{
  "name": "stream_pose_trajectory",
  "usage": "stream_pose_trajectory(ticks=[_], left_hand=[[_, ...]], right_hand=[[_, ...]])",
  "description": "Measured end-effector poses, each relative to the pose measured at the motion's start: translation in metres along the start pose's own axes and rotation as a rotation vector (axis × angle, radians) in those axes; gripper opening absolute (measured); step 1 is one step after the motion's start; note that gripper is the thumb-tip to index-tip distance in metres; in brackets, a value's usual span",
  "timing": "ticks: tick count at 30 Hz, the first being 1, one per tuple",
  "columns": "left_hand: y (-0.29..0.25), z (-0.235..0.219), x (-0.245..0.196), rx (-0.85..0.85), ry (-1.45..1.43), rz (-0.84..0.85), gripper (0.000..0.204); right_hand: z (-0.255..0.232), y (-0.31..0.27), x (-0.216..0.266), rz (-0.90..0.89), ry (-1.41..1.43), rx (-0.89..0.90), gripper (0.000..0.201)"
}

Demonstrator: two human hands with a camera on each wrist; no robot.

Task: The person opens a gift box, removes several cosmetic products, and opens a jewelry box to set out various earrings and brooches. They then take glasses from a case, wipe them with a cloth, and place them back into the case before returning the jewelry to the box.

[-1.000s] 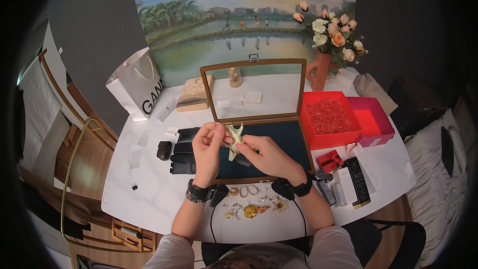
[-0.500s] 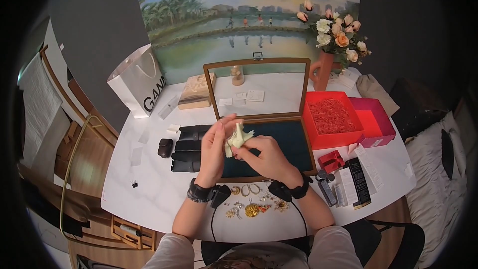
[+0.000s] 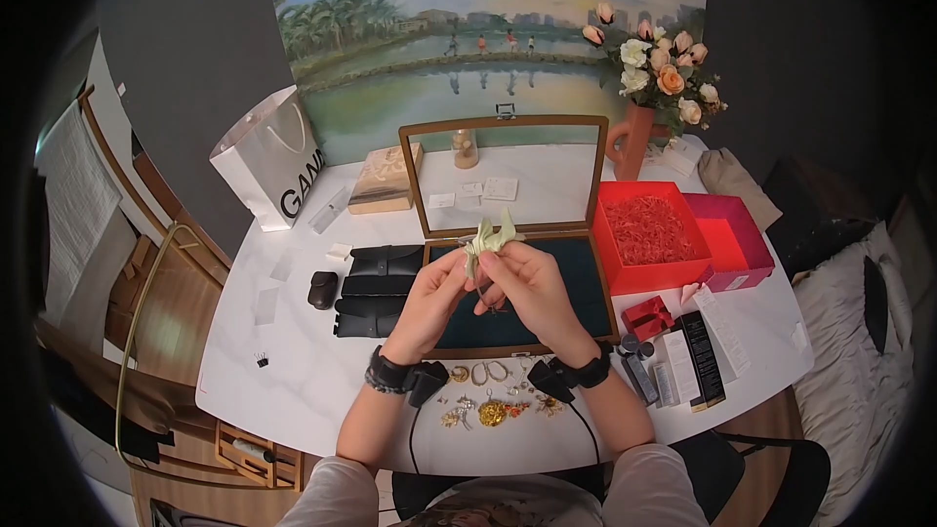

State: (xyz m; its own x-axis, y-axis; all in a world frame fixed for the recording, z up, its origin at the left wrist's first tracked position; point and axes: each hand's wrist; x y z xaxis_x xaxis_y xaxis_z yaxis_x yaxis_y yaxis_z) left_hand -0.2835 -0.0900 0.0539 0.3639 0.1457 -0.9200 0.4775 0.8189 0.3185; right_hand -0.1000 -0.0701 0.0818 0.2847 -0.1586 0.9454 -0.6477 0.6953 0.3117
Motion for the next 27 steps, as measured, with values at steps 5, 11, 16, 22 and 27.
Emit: stream_pose_trajectory(ticks=[5,11,16,22,27], left_hand=[[0.0,0.008,-0.009,-0.017,-0.078,-0.026,0.031],[0.001,-0.001,-0.005,-0.047,-0.046,0.007,0.028],[0.002,0.005,-0.009,-0.172,-0.201,0.087,0.023],[0.0,-0.009,-0.002,-0.083,-0.29,0.198,0.019],[0.001,0.006,-0.019,-0.154,-0.577,0.144,0.032]], right_hand=[[-0.003,0.002,0.003,0.053,0.028,0.072,0.028],[0.0,0.002,0.002,0.018,0.045,0.048,0.023],[0.002,0.005,-0.007,-0.077,0.026,-0.085,0.021],[0.001,0.003,0.005,-0.047,0.076,0.045,0.024],[0.005,0.006,-0.007,-0.103,0.062,-0.04,0.028]])
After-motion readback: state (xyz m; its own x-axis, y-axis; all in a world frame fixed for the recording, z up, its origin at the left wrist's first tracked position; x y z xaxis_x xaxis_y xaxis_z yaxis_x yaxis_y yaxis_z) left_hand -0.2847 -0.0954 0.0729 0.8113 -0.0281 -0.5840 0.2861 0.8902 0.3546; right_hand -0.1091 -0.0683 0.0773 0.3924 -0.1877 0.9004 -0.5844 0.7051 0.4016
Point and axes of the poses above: each hand's wrist, its own y-axis towards the middle knuckle, its own z-axis out of the palm, x = y × z, and after that the axes turned 14 degrees about x, right-handed
